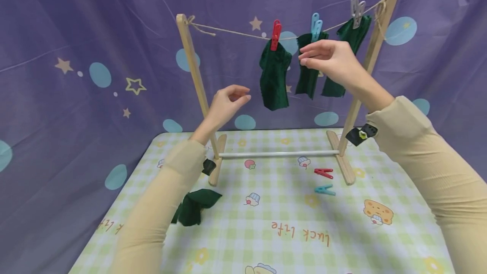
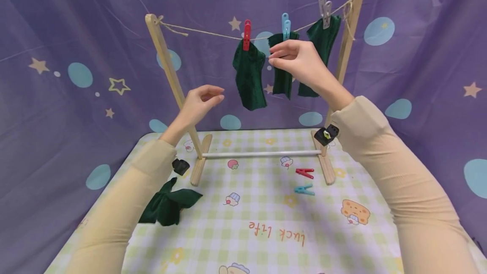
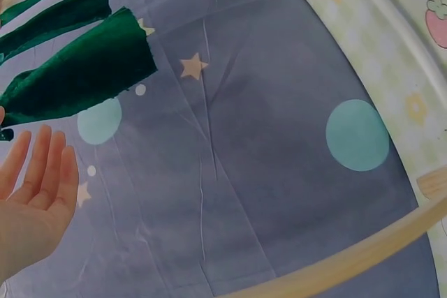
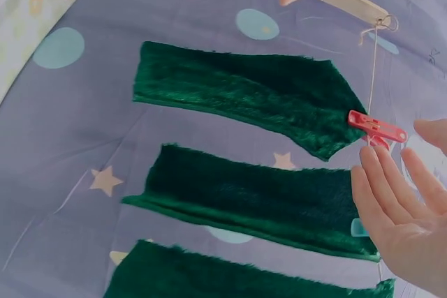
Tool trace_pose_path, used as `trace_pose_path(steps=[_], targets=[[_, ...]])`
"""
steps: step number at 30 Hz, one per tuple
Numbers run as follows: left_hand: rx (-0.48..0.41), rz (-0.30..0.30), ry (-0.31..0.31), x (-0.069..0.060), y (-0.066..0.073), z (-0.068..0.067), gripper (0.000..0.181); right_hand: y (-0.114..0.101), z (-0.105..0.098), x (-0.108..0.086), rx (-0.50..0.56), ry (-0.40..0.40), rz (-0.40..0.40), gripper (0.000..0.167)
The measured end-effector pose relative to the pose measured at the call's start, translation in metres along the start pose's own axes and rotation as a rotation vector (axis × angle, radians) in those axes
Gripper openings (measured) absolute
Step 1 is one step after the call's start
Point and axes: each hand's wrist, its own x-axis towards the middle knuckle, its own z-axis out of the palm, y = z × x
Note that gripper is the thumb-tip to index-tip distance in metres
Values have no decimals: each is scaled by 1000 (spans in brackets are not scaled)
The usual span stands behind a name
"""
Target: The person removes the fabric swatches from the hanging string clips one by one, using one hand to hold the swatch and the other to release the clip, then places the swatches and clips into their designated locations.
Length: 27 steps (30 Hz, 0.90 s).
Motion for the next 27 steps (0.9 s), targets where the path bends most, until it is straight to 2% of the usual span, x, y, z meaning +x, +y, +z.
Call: trace_pose_path(steps=[7,12,20,27], targets=[[-8,17,38,11,5,4,29,-11,2,11,26,36,-23,35],[0,7,67,19,7,6,28,-16,4,18,36,51,-35,35],[-10,-9,62,30,8,11,32,-23,9,29,68,79,-39,36],[-37,-2,57,37,8,17,34,-29,13,39,41,87,-10,38]])
